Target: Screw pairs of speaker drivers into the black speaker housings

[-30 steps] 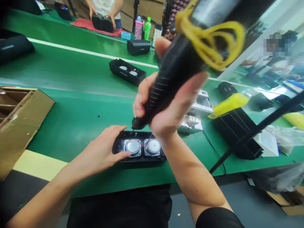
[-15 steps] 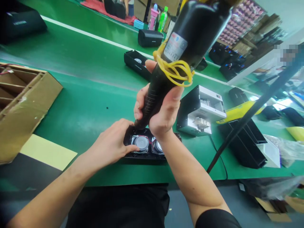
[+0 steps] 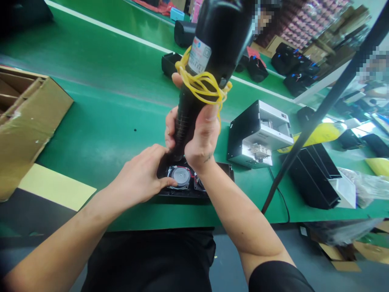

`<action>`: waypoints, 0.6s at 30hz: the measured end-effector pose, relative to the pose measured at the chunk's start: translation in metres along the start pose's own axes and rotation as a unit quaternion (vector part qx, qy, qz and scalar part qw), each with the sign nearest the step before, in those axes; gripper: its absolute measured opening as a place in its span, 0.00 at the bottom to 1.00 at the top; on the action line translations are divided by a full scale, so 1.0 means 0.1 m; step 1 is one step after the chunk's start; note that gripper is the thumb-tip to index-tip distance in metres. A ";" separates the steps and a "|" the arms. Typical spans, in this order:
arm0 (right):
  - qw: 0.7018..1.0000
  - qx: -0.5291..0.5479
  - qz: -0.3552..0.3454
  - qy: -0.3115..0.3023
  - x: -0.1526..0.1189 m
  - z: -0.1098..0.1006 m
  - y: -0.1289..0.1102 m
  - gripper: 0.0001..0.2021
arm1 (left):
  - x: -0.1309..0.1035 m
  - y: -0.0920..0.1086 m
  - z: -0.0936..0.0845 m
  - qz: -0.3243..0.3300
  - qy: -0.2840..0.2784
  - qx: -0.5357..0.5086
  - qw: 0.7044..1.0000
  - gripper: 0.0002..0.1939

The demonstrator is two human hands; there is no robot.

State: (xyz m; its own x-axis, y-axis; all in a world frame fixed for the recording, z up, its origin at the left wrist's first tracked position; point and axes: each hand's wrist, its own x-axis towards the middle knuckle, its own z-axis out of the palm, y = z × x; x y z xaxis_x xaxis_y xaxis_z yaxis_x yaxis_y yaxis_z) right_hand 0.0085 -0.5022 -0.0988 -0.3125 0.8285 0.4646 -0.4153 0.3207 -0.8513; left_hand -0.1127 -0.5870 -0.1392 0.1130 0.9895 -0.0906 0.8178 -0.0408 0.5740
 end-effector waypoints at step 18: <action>0.999 -0.042 0.009 0.012 -0.06 0.01 0.09 0.31 | 0.02 -0.04 0.03 0.017 0.007 0.007 1.000 0.26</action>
State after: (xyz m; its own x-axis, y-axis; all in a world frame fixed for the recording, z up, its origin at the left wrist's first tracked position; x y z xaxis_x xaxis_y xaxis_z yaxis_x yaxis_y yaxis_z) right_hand 0.0059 -0.5046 -0.1094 -0.2975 0.8450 0.4443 -0.3370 0.3425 -0.8770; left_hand -0.1139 -0.5855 -0.1445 0.1326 0.9894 -0.0597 0.8215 -0.0760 0.5652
